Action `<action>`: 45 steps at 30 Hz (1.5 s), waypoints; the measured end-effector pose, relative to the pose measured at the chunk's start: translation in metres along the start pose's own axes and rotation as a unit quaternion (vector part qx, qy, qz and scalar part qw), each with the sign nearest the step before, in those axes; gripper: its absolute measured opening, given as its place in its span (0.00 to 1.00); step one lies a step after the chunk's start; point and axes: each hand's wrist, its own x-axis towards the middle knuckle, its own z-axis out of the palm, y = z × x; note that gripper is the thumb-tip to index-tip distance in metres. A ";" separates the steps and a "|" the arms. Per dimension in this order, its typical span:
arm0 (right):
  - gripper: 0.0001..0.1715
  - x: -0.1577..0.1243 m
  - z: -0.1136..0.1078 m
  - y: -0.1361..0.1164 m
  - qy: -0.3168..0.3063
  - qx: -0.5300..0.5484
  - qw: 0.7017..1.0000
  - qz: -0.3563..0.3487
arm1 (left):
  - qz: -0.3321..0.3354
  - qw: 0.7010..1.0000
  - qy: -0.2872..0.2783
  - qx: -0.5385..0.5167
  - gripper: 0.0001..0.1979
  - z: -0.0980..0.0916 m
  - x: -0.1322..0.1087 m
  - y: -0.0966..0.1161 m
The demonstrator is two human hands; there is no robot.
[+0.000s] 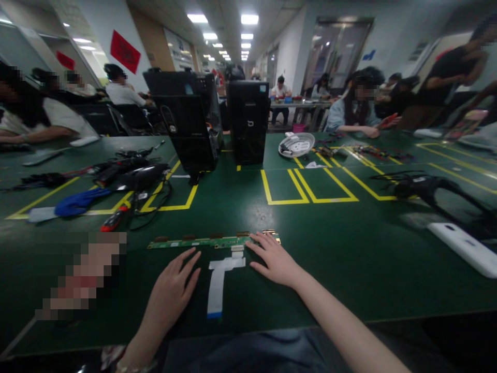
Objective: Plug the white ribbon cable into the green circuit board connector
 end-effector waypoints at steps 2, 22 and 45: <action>0.31 -0.001 -0.004 -0.003 -0.007 0.001 1.000 -0.009 | -0.008 1.000 0.013 -0.001 0.20 0.002 -0.013 -0.014; 0.29 0.001 -0.010 -0.008 -0.037 -0.009 0.998 -0.046 | -0.039 0.998 0.005 -0.040 0.18 0.011 -0.017 -0.021; 0.39 -0.006 -0.021 -0.020 -0.097 0.031 0.995 -0.011 | -0.050 0.998 -0.003 -0.044 0.17 0.008 -0.009 -0.017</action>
